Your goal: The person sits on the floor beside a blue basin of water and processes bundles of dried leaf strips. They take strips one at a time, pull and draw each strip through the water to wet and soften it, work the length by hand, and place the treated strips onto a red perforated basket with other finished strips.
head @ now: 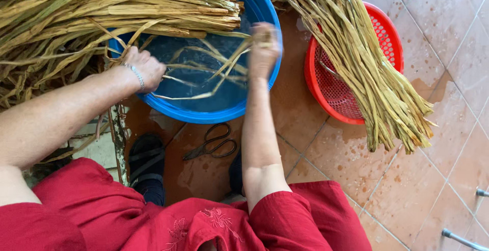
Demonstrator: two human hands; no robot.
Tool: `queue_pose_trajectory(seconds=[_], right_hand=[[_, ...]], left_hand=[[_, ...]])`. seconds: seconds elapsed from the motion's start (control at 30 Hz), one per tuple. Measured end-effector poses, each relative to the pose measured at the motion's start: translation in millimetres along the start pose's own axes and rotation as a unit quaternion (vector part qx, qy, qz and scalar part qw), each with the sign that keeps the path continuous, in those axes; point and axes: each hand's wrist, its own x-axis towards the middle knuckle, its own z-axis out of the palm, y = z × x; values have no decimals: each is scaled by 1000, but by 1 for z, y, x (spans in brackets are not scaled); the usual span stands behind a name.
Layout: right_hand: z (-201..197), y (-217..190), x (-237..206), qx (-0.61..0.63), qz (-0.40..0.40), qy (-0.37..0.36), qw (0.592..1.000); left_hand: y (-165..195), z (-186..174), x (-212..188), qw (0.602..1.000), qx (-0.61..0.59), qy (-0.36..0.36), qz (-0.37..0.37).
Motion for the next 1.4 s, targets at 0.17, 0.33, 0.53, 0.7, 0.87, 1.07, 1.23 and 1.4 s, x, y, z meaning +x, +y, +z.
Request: queue_pose_trajectory(seconds=[0.17,0.33,0.53,0.7,0.87,1.07,1.23,1.4], right_hand=[[65,-6,-59,-166,36,-239,956],[83,-9,-82,49,271,-357,892],[63,-3,-78,381,401,-186,812],[43,3,-80,594,336,-170,711],[42,3,-74,415,398,13,818],[46,0,-69,378,333,42,863],[33,4,-35,382,311,86,866],[-12,14,5,412,336,99,841]], left_hand=[[-15,-14,34,968,4,252,16],[-21,-27,50,936,129,328,-2],[12,-36,55,912,50,404,55],[69,-53,76,875,-406,256,-56],[95,-70,82,885,-423,195,-2],[98,-79,72,933,-314,174,9],[94,-88,67,949,-246,188,60],[89,-92,47,944,-236,204,105]])
